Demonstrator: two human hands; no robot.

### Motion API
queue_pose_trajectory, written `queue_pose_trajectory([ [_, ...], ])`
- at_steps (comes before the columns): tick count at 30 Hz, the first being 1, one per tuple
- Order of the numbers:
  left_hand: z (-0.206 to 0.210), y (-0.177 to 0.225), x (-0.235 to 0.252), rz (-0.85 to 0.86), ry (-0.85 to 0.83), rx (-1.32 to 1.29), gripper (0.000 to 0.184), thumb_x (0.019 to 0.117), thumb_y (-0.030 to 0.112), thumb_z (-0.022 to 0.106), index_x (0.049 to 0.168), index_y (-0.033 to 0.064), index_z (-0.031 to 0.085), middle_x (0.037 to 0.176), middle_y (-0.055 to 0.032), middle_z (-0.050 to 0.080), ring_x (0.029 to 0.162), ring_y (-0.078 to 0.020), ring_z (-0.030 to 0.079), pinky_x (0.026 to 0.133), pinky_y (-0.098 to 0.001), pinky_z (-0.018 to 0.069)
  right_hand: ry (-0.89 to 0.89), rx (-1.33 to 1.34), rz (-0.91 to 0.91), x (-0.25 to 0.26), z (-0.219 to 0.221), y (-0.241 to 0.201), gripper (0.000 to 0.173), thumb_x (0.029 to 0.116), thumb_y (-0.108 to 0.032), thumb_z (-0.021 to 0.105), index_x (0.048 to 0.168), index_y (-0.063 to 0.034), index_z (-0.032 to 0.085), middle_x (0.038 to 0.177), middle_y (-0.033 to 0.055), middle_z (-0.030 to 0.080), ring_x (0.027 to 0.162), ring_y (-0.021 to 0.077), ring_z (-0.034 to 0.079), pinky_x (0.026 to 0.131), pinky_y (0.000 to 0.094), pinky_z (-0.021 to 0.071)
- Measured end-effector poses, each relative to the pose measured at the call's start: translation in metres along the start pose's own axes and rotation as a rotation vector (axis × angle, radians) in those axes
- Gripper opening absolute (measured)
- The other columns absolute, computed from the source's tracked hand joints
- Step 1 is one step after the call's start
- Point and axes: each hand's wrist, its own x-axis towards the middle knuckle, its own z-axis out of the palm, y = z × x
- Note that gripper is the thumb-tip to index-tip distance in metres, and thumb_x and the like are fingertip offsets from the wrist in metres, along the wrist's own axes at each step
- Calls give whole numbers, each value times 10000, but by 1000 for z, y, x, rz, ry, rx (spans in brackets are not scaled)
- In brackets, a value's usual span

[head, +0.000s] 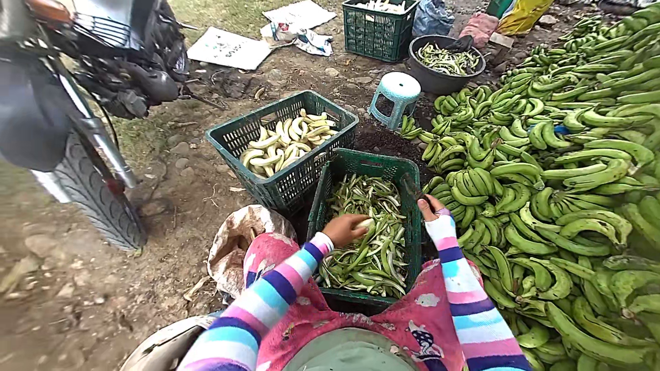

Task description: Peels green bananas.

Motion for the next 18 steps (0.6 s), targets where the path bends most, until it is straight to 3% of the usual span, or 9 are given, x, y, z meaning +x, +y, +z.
queue_pose_trajectory([
  [3, -45, -20, 7, 64, 139, 383, 385, 998, 282, 663, 1358, 145, 670, 1235, -216, 687, 1184, -434, 632, 985, -659, 480, 112, 26, -96, 14, -7, 46, 461, 1059, -367, 567, 1397, -57, 617, 1350, 251, 628, 1296, 388, 577, 1121, 589, 398],
  [6, -112, -31, 9, 61, 372, 591, 394, 968, 235, 702, 1344, 117, 671, 1176, -290, 675, 1143, -530, 608, 923, -724, 451, 95, 76, 7, 11, -14, 42, 441, 1067, -296, 567, 1402, -11, 596, 1377, 255, 611, 1330, 358, 557, 1152, 528, 382],
  [8, -134, -24, 9, -19, 539, 601, 496, 949, 183, 722, 1419, 84, 597, 1289, -351, 590, 1236, -589, 512, 979, -758, 367, 4, 43, 162, 6, -20, 23, 445, 1085, -275, 532, 1459, -33, 542, 1444, 229, 573, 1392, 325, 505, 1188, 492, 338],
  [10, -122, -8, 15, -98, 597, 533, 515, 956, 179, 705, 1431, 39, 565, 1350, -350, 556, 1272, -589, 487, 1003, -755, 372, 98, 12, 70, 12, -6, 41, 444, 1069, -321, 556, 1412, -41, 597, 1353, 239, 634, 1307, 343, 581, 1132, 513, 411],
  [12, -72, 0, 28, -155, 500, 524, 315, 944, 172, 697, 1220, 23, 685, 1162, -311, 655, 1122, -537, 611, 888, -715, 494, 114, 9, -22, 17, 2, 44, 441, 1071, -303, 541, 1381, 4, 603, 1283, 263, 654, 1217, 342, 629, 1065, 481, 477],
  [13, -37, -2, 37, -208, 365, 524, 225, 942, 164, 692, 1129, 41, 716, 1102, -270, 681, 1068, -493, 645, 846, -686, 523, 40, 6, 30, 16, -2, 30, 451, 1083, -298, 529, 1418, 1, 570, 1338, 254, 629, 1261, 323, 606, 1094, 456, 454],
  [14, -2, -8, 49, -262, 179, 496, 216, 956, 128, 656, 1135, 27, 721, 1145, -273, 679, 1102, -491, 639, 865, -692, 517, -7, 5, 68, 17, -4, 24, 462, 1083, -300, 533, 1439, -6, 554, 1380, 248, 607, 1295, 316, 586, 1118, 454, 432],
  [16, 56, -24, 71, -314, -147, 440, 331, 987, 51, 567, 1300, -37, 632, 1363, -311, 574, 1293, -516, 522, 983, -703, 447, -33, -16, 71, 22, -1, 28, 471, 1072, -314, 554, 1431, -10, 566, 1400, 243, 597, 1324, 337, 563, 1142, 484, 400],
  [18, 94, -36, 84, -361, -245, 438, 394, 967, 6, 563, 1352, -78, 570, 1467, -307, 479, 1385, -497, 428, 1050, -664, 411, -22, -29, 53, 24, 1, 38, 468, 1058, -332, 577, 1404, -17, 596, 1380, 244, 611, 1315, 354, 567, 1138, 516, 398],
])
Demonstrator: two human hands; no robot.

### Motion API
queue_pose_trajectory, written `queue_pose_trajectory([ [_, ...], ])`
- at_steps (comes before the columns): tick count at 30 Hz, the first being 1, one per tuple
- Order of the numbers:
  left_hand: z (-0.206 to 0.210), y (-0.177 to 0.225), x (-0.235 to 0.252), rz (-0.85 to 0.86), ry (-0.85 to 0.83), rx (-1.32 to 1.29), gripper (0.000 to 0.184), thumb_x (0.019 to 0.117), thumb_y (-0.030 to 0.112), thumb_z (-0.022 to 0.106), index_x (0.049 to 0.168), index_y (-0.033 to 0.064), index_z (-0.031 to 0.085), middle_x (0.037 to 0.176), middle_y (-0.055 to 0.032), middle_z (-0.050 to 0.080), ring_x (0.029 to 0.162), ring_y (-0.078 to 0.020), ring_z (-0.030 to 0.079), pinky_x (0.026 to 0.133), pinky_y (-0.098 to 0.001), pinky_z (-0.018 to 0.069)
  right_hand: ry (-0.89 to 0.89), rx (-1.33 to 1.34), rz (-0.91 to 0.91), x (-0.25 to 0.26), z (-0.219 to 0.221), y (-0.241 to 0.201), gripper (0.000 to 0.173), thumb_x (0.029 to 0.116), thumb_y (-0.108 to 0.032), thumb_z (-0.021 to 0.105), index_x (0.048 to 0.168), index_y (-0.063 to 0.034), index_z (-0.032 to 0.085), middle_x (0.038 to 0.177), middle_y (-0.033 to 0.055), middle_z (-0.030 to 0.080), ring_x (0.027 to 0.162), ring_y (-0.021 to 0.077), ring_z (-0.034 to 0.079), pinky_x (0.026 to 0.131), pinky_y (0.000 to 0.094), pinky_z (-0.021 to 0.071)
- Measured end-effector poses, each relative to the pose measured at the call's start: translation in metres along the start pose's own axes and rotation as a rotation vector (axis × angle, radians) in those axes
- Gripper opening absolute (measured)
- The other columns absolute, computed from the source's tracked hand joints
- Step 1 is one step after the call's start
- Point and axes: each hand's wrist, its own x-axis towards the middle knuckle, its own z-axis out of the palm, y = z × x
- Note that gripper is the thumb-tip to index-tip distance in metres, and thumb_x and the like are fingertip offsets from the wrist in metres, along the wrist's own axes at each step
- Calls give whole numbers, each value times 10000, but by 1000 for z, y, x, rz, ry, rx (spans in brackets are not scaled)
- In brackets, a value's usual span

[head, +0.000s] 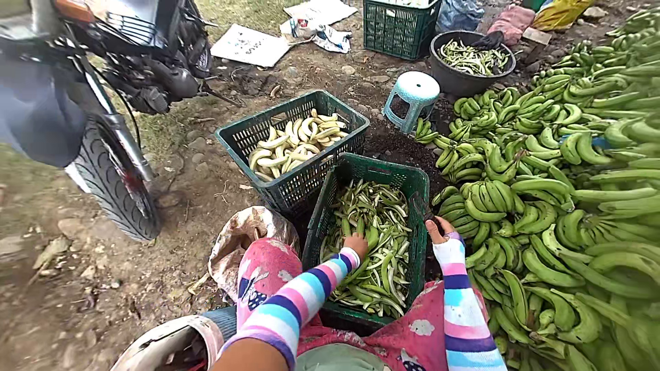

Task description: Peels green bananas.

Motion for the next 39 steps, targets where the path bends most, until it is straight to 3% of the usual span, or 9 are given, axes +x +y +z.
queue_pose_trajectory([
  [9, 22, -14, 21, -10, 52, -50, 513, 1019, 297, 614, 1413, -21, 533, 1480, -242, 506, 1425, -394, 427, 1193, -558, 279, 54, 25, 58, 20, 2, 7, 474, 1062, -392, 557, 1399, -64, 616, 1380, 203, 628, 1324, 310, 569, 1142, 502, 392],
  [14, -22, -37, -4, 161, 290, -656, 482, 1051, 282, 565, 1393, -56, 534, 1351, -290, 585, 1283, -404, 569, 1117, -576, 411, 34, 16, 9, 26, 8, 11, 492, 1052, -420, 564, 1382, -62, 629, 1357, 204, 640, 1308, 319, 578, 1134, 510, 400],
  [18, -56, -30, -41, 250, 670, -1047, 419, 972, 234, 650, 1223, -101, 619, 1087, -227, 689, 1000, -241, 679, 954, -419, 531, 72, 15, 10, 18, 5, 7, 475, 1064, -374, 551, 1370, -18, 621, 1322, 236, 646, 1271, 341, 596, 1110, 500, 423],
  [23, -71, -37, -42, 170, 774, -1193, 373, 974, 233, 660, 1165, -87, 644, 983, -154, 694, 864, -151, 660, 855, -349, 540, 73, 23, 47, 17, 2, 11, 497, 1059, -416, 555, 1396, -54, 614, 1364, 221, 634, 1313, 352, 576, 1137, 540, 395],
  [28, -97, -25, -50, 553, 987, -1830, 354, 1031, 244, 273, 853, 97, 542, 577, 103, 543, 474, 6, 502, 486, -167, 459, 117, 71, 50, 13, 3, 18, 513, 1052, -439, 559, 1395, -64, 624, 1372, 206, 639, 1325, 337, 577, 1155, 546, 390],
  [30, -103, -19, -58, 727, 978, -1903, 447, 1053, 439, 306, 833, 159, 577, 581, 123, 564, 498, 11, 527, 510, -170, 473, 129, 86, 56, 11, 5, 24, 513, 1051, -444, 557, 1392, -67, 627, 1364, 198, 647, 1314, 331, 587, 1147, 548, 401],
  [32, -96, -16, -65, 696, 1011, -1753, 569, 957, 610, 496, 1074, 60, 583, 795, 82, 696, 710, -9, 665, 685, -216, 583, 139, 94, 69, 11, 6, 27, 524, 1048, -460, 555, 1403, -79, 622, 1383, 193, 637, 1333, 324, 574, 1159, 543, 392],
  [36, -67, -31, -43, 328, 933, -1504, 415, 949, 298, 556, 1084, -89, 621, 796, -7, 663, 706, -33, 633, 725, -271, 567, 164, 131, 109, 8, 7, 26, 517, 1047, -459, 559, 1396, -85, 629, 1376, 195, 641, 1327, 324, 579, 1154, 543, 396],
  [39, -72, -22, -39, 338, 1079, -1939, 435, 1124, 261, 239, 814, 102, 499, 525, 84, 451, 434, -3, 444, 459, -166, 425, 183, 130, 128, 5, 9, 32, 510, 1050, -459, 550, 1398, -95, 630, 1380, 179, 645, 1337, 314, 574, 1166, 536, 385],
])
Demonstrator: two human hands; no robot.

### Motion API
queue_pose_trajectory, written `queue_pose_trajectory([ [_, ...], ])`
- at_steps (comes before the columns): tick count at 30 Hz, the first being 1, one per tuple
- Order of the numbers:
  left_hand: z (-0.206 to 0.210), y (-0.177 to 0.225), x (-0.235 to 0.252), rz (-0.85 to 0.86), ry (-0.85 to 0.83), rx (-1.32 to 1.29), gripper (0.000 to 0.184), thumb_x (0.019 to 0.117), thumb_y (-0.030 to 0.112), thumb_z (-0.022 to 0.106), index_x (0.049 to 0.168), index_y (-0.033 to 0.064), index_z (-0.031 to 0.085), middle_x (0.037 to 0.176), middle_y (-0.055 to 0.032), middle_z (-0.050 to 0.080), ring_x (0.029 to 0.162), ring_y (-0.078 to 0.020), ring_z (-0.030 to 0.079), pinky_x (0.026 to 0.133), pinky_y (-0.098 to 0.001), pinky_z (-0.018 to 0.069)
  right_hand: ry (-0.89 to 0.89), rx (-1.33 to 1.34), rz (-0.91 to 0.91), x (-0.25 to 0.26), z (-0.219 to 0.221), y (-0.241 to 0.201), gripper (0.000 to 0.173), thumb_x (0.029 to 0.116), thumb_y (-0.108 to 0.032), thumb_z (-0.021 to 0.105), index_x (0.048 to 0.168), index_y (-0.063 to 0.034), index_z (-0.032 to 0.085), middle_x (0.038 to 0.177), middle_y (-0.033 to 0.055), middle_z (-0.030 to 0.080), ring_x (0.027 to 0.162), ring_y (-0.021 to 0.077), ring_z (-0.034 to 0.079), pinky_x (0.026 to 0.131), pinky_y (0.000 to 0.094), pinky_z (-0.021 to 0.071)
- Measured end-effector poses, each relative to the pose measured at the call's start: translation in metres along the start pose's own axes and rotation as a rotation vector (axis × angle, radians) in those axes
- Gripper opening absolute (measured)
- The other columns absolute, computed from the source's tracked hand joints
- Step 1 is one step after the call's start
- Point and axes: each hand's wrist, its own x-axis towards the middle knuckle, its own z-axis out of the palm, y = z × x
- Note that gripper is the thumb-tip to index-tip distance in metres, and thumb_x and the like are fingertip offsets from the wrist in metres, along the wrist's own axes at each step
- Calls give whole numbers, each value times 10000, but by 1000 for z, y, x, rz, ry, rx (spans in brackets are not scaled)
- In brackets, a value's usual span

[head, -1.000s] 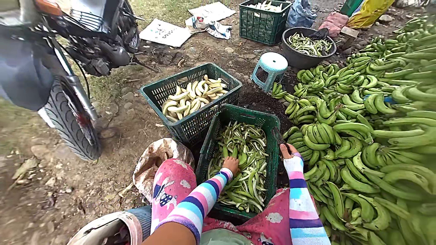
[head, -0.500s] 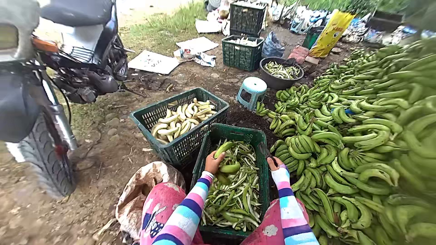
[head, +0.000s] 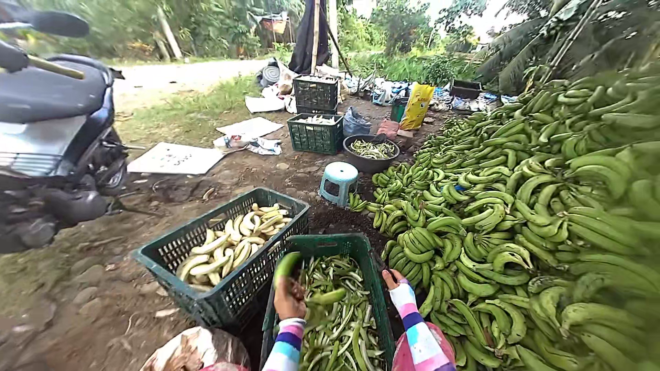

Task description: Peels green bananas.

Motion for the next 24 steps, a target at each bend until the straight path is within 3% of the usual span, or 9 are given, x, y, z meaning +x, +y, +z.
queue_pose_trajectory([
  [2, 26, 40, 6, 152, -142, -372, 556, 1093, 477, 163, 791, 214, 549, 534, 139, 535, 452, 17, 504, 476, -158, 462, 25, 30, -5, 2, 0, -1, 511, 1062, -453, 525, 1410, -90, 618, 1380, 183, 644, 1331, 313, 581, 1165, 533, 391],
  [5, 29, 79, 22, 223, -412, -312, 602, 912, 716, 538, 1140, 161, 578, 914, 74, 728, 827, -83, 700, 761, -273, 595, 15, 76, -23, -6, 3, 6, 497, 1077, -419, 507, 1417, -70, 604, 1332, 208, 664, 1277, 329, 614, 1133, 540, 417],
  [6, 22, 84, 30, 220, -472, -195, 718, 881, 687, 619, 1284, 106, 496, 1053, 59, 719, 968, -96, 693, 868, -292, 580, -5, 84, -41, -7, 4, 6, 511, 1074, -417, 513, 1438, -63, 580, 1350, 215, 652, 1291, 330, 605, 1142, 538, 414],
  [8, 4, 86, 38, 218, -467, 140, 752, 880, 529, 687, 1356, 5, 432, 1082, 31, 671, 995, -74, 654, 905, -276, 546, -58, 94, -82, -13, 9, 0, 546, 1061, -387, 550, 1478, -36, 524, 1404, 229, 611, 1340, 332, 568, 1169, 526, 387],
  [11, -17, 88, 27, 35, -346, 763, 581, 964, 206, 668, 1440, -50, 453, 1254, -222, 618, 1107, -257, 626, 976, -427, 506, -188, 104, -107, -38, 19, -17, 549, 1054, -275, 589, 1506, 8, 457, 1455, 249, 556, 1379, 326, 526, 1192, 483, 362],
  [14, -36, 59, 23, -248, -309, 1137, 569, 1025, 313, 631, 1448, -31, 466, 1337, -303, 581, 1247, -411, 577, 1072, -573, 427, -275, 201, -102, -58, 59, 6, 540, 1027, -226, 603, 1476, 46, 476, 1360, 282, 607, 1265, 333, 604, 1120, 464, 442],
  [18, -42, 41, 21, -471, -421, 1218, 591, 1083, 427, 476, 1398, -73, 487, 1272, -285, 607, 1170, -377, 605, 1035, -540, 449, -412, 184, 56, -97, 77, 14, 495, 1074, -277, 550, 1478, 2, 486, 1214, 251, 658, 1037, 289, 644, 979, 451, 495],
  [22, -26, 57, 14, -336, -406, 596, 370, 1129, 257, 342, 1333, -10, 496, 967, -84, 636, 747, -114, 599, 677, -276, 510, -374, 196, 84, -108, 68, 13, 473, 1088, -283, 520, 1461, 6, 493, 1111, 199, 663, 883, 215, 616, 863, 393, 510],
  [24, -28, 64, 16, -271, -479, 286, 381, 1114, 252, 323, 1404, 34, 440, 1127, -74, 663, 882, -124, 679, 756, -282, 576, -322, 235, 50, -106, 61, 8, 466, 1088, -262, 514, 1455, 24, 489, 1092, 192, 667, 870, 199, 619, 859, 375, 516],
])
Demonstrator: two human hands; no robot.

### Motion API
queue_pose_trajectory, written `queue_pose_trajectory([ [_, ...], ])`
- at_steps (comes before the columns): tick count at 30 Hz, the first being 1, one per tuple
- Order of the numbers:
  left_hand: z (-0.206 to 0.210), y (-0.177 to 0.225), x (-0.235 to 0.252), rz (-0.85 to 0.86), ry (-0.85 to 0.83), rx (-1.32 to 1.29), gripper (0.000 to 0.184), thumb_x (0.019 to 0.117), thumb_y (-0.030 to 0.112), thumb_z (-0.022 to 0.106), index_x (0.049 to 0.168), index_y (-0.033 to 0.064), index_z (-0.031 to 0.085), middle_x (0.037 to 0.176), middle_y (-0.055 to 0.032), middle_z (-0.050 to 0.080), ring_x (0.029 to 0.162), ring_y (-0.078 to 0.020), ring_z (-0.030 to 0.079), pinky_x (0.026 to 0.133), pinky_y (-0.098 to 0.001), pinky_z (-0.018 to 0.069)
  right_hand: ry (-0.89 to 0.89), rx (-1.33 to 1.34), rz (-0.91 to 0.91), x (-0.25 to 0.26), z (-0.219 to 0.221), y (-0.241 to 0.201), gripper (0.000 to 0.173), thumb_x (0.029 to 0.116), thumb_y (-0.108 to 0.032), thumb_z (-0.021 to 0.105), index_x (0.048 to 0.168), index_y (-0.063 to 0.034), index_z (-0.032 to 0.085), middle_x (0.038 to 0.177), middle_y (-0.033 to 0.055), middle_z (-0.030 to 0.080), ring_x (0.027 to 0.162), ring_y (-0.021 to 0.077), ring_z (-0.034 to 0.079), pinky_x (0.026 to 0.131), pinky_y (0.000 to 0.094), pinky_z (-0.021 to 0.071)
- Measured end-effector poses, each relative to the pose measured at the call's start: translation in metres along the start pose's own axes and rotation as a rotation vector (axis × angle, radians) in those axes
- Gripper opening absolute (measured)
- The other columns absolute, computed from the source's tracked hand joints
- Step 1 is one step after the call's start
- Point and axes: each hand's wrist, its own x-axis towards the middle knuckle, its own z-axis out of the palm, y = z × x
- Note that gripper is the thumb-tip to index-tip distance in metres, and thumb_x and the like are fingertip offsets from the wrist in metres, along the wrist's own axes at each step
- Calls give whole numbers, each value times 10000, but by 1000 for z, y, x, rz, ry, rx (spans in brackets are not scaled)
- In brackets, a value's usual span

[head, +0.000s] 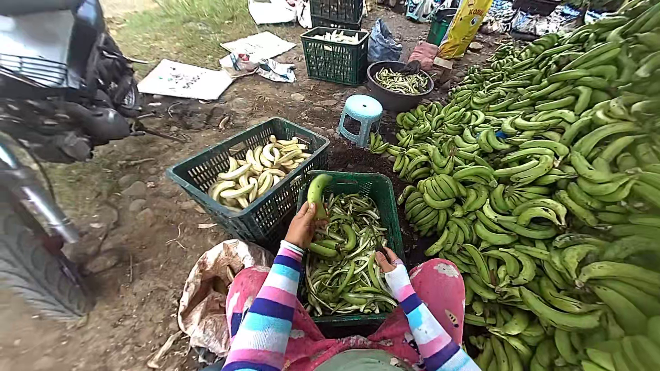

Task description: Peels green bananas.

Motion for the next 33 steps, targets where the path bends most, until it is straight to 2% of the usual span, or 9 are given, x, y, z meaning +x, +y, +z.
queue_pose_trajectory([
  [3, -9, -1, -3, 71, 25, 69, 522, 1043, 277, 464, 1492, 32, 354, 1370, -131, 569, 1081, -185, 657, 905, -355, 570, 28, 43, -62, -1, -1, -4, 455, 1090, -221, 494, 1457, 47, 474, 1030, 162, 659, 814, 156, 605, 809, 332, 524],
  [6, -12, -17, -4, 32, 198, 279, 473, 1025, 116, 609, 1440, -26, 430, 1229, -218, 642, 958, -250, 704, 851, -415, 594, -68, 30, -62, 0, 13, 5, 441, 1111, -225, 426, 1451, 52, 470, 931, 125, 647, 756, 134, 606, 761, 307, 531],
  [11, -7, -42, -15, 85, 98, 216, 523, 971, -37, 610, 1451, -13, 404, 1249, -188, 625, 1012, -210, 688, 899, -379, 587, -240, -28, 50, 7, 26, -18, 482, 1140, -320, 317, 1421, 30, 495, 841, 105, 608, 668, 163, 579, 678, 342, 528],
  [17, 3, -32, -19, 200, -30, 274, 513, 928, -73, 627, 1411, -14, 464, 1234, -121, 652, 1050, -117, 665, 937, -308, 556, -66, 463, -556, 11, 14, -109, 441, 1080, -315, 369, 1223, 57, 558, 607, -77, 575, 507, 7, 555, 525, 188, 510],
  [20, 8, -30, -17, 235, -56, 266, 500, 926, -53, 629, 1398, -31, 467, 1225, -110, 664, 1047, -99, 672, 941, -289, 558, -46, 431, -559, 12, 20, -103, 509, 1065, -391, 401, 1273, 49, 548, 626, -66, 587, 515, 24, 553, 523, 215, 511],
  [23, 12, -31, -23, 258, -86, 217, 495, 929, -27, 612, 1400, -44, 460, 1210, -113, 676, 1038, -138, 690, 934, -322, 577, -220, 45, -62, 16, 37, -41, 513, 1132, -352, 308, 1382, 39, 527, 788, 99, 602, 630, 160, 551, 647, 355, 516],
  [26, 18, -25, -28, 204, -98, 130, 532, 956, 77, 585, 1436, -32, 383, 1185, -119, 689, 1023, -183, 713, 910, -351, 604, -294, 56, 237, 8, 46, 1, 562, 1126, -458, 293, 1413, -33, 521, 781, 70, 571, 599, 154, 529, 597, 329, 495],
  [30, 32, -17, -33, -45, 40, 92, 437, 1106, 224, 373, 1496, 26, 369, 1108, -131, 654, 887, -157, 684, 789, -341, 590, -262, 36, 74, 3, 33, -14, 478, 1134, -341, 338, 1427, -2, 504, 837, 90, 605, 666, 148, 560, 666, 334, 513],
  [33, 47, -10, -24, -331, 200, -11, 474, 1126, 403, 299, 1220, 35, 584, 886, -98, 650, 727, -179, 637, 654, -350, 548, -272, -104, -269, 16, 18, -23, 463, 1094, -281, 422, 1400, 46, 539, 999, 141, 665, 827, 148, 605, 829, 352, 516],
])
